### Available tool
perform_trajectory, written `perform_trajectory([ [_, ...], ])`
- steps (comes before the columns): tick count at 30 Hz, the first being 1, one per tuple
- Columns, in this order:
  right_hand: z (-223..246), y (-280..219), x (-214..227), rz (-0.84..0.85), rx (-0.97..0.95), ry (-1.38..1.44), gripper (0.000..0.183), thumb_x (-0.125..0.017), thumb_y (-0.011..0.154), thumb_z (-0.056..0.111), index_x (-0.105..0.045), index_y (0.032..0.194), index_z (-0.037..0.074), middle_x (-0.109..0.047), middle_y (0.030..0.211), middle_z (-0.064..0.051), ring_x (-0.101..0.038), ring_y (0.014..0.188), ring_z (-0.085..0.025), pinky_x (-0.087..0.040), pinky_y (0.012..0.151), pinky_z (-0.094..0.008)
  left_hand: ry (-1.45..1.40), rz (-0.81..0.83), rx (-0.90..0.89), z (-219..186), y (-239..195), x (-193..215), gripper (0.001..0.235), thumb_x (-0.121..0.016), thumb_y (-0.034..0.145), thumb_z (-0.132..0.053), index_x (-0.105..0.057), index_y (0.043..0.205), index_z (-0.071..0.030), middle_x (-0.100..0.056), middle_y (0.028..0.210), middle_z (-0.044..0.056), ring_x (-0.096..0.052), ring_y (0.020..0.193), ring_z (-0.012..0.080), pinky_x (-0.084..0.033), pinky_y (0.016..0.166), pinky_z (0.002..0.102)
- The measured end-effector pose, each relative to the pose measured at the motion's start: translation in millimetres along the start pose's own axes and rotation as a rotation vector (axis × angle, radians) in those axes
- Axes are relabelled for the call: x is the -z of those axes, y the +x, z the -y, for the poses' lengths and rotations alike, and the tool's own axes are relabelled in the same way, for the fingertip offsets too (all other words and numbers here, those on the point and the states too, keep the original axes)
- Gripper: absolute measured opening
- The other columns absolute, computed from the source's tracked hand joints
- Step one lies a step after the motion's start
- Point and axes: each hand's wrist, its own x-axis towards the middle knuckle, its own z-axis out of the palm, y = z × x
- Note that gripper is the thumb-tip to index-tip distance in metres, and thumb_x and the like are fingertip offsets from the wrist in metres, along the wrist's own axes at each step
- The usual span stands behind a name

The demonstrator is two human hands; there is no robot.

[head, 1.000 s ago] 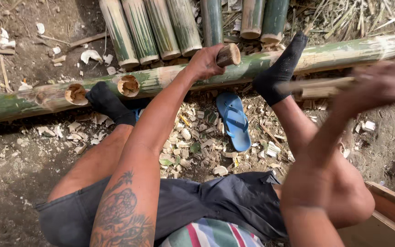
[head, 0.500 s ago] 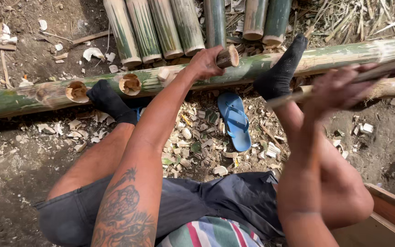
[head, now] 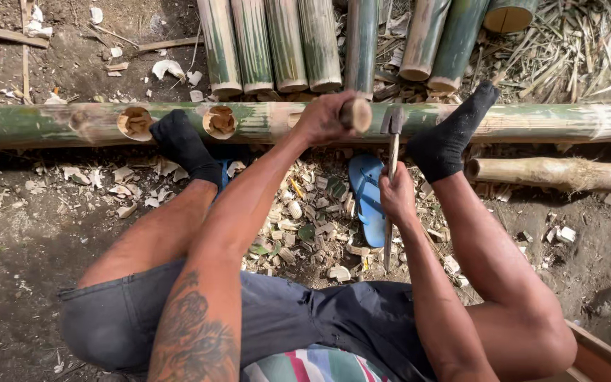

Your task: The person sits on the ground and uses a hammer and chisel to carve circular holes into a large bamboo log. They repeatedly insert smaller bamboo segments into the holes to check fit, then continue chiseling to enlarge the openings.

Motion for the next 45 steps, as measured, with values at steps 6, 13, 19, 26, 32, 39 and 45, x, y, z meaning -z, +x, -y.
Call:
perform_trajectory([
  [6,-4.1,-2.1,-6.4,-0.014,-0.130,0.408,0.007,-0.051,0.097,0.005,-0.049,0.103,0.007,-0.051,0.067,-0.002,-0.049,0.047,-0.012,-0.043,0.039,-0.029,0.229,-0.004,0.225,-31.3,43.1,-17.7,0.042,-0.081,0.076,-0.021,-0.059,0.112,-0.024,-0.075,0.099,0.001,-0.075,0.091,0.0271,-0.060,0.088,0.048],
  [13,5.6,4.4,-12.1,-0.061,-0.188,0.505,0.008,-0.051,0.097,0.003,-0.046,0.101,0.008,-0.049,0.063,-0.001,-0.046,0.042,-0.011,-0.041,0.035,-0.027,0.194,-0.036,-0.329,-6.7,-28.3,-16.1,0.040,-0.083,0.073,-0.022,-0.061,0.106,-0.019,-0.074,0.099,0.004,-0.074,0.091,0.0256,-0.063,0.083,0.047],
  [19,14.1,-11.3,-18.4,-0.010,-0.219,0.484,0.009,-0.050,0.097,0.002,-0.047,0.102,0.008,-0.051,0.064,0.000,-0.047,0.044,-0.011,-0.042,0.036,-0.027,0.018,-0.629,0.172,-16.6,59.4,-16.7,0.043,-0.076,0.092,-0.044,-0.053,0.121,-0.023,-0.077,0.105,0.004,-0.078,0.087,0.0179,-0.070,0.062,0.036],
  [26,21.4,-17.1,-30.9,-0.007,-0.290,0.449,0.007,-0.052,0.098,0.003,-0.048,0.102,0.007,-0.051,0.066,-0.001,-0.048,0.046,-0.011,-0.045,0.038,-0.026,-0.481,-0.570,-0.237,0.4,7.2,76.3,0.059,-0.073,0.098,-0.052,-0.052,0.137,-0.013,-0.059,0.119,0.011,-0.072,0.100,0.0239,-0.072,0.076,0.040],
  [32,38.3,-20.4,-36.1,0.096,-0.210,0.429,0.010,-0.052,0.096,0.003,-0.048,0.104,0.007,-0.050,0.065,-0.001,-0.047,0.044,-0.012,-0.042,0.036,-0.028,-0.640,-0.844,0.006,49.0,-43.2,77.8,0.062,-0.076,0.090,-0.054,-0.058,0.128,-0.008,-0.066,0.115,0.010,-0.071,0.100,0.0198,-0.068,0.084,0.035],
  [39,50.3,-15.7,-39.1,0.126,-0.138,0.440,0.010,-0.055,0.097,0.005,-0.049,0.105,0.007,-0.049,0.063,-0.001,-0.047,0.042,-0.011,-0.041,0.036,-0.027,-0.961,-0.983,-0.038,85.7,-38.9,55.5,0.049,-0.089,0.082,-0.026,-0.064,0.119,-0.007,-0.072,0.110,0.005,-0.072,0.103,0.0176,-0.064,0.094,0.037],
  [45,54.4,-22.2,-34.9,0.130,-0.143,0.304,0.008,-0.056,0.099,0.009,-0.049,0.103,0.007,-0.051,0.064,-0.001,-0.047,0.043,-0.010,-0.041,0.035,-0.028,-0.849,-1.054,-0.017,82.9,-41.3,50.0,0.036,-0.085,0.088,-0.019,-0.067,0.116,-0.004,-0.072,0.110,0.004,-0.072,0.102,0.0155,-0.064,0.096,0.037],
])
